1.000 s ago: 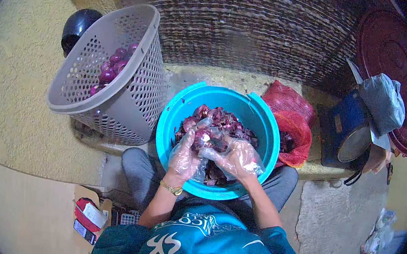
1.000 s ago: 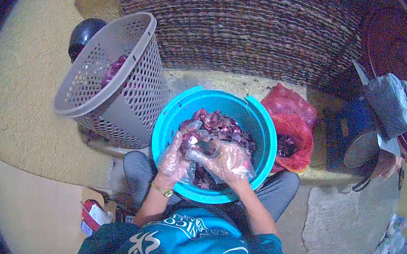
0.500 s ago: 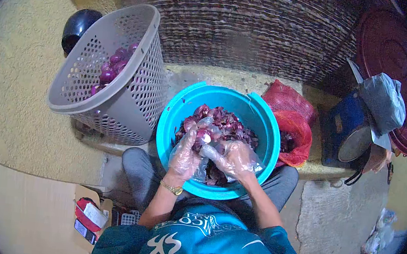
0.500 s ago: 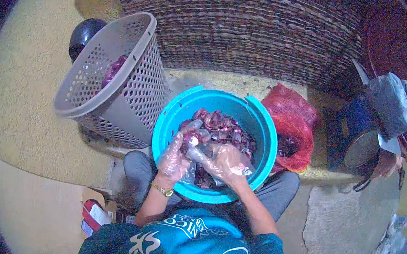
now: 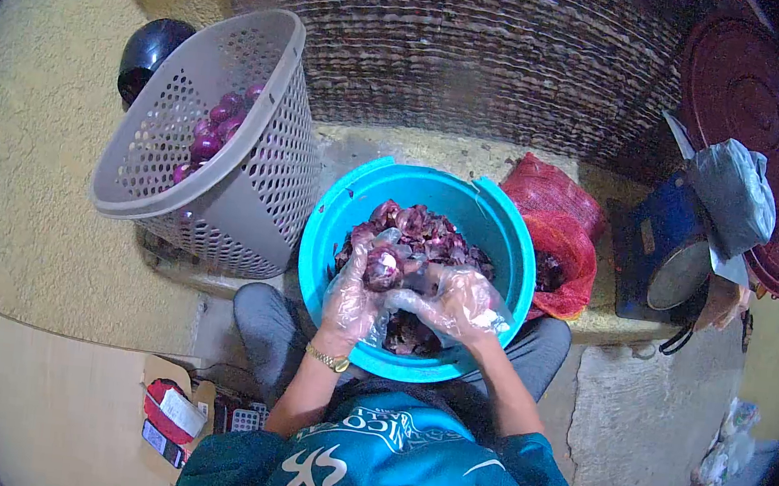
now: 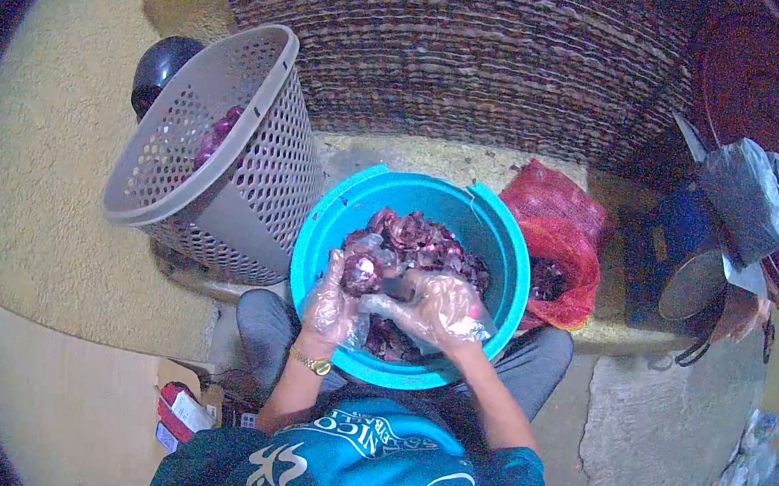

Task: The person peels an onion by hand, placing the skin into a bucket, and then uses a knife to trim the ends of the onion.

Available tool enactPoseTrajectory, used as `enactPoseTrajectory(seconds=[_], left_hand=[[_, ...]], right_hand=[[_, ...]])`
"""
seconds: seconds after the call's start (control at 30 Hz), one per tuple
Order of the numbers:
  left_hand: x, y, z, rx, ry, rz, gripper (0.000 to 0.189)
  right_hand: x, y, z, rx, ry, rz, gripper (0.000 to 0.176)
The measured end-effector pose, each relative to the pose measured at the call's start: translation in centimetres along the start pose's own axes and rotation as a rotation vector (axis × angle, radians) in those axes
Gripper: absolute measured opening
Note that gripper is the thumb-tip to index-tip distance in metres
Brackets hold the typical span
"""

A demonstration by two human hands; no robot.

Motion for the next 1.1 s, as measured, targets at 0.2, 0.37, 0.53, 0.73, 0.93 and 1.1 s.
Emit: enactPoseTrajectory(seconds=[0.2, 0.37, 0.53, 0.73, 0.93, 1.1], left_hand=[[0.0, 0.3, -0.3, -0.051, 0.001, -0.007, 0.045], [-0.1, 0.1, -0.4, -0.033, -0.031, -0.012, 0.044], [0.3, -0.2, 0.9, 0.002, -0.117, -0.049, 0.048], [0.5, -0.3, 1.2, -0.022, -0.112, -0.057, 0.049], [-0.1, -0.3, 0.3, 0.046, -0.1, -0.037, 0.048], [-0.2, 0.1, -0.4, 0.05, -0.089, -0.021, 0.049]], right_hand=[[0.9, 0.6, 1.4, -0.185, -0.116, 0.105, 0.068], [1.0, 1.1, 2.2, -0.233, -0.049, 0.108, 0.066], [0.8, 0.7, 2.1, -0.174, -0.143, 0.225, 0.057], [0.7, 0.3, 2.7, -0.198, 0.031, 0.012, 0.052], [-0.6, -2.7, 1.2, -0.339, -0.29, 0.344, 0.06], [0.4, -0.1, 2.3, -0.268, -0.16, 0.259, 0.056]])
Point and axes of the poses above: each hand's wrist, its own x-axis towards the middle knuckle, its own z-axis out of the back of the hand, y = z × x, the point moved 6 cm from there along x, towards the middle knuckle, and after that the axes turned 4 degrees about z, right-handed, at the moved point
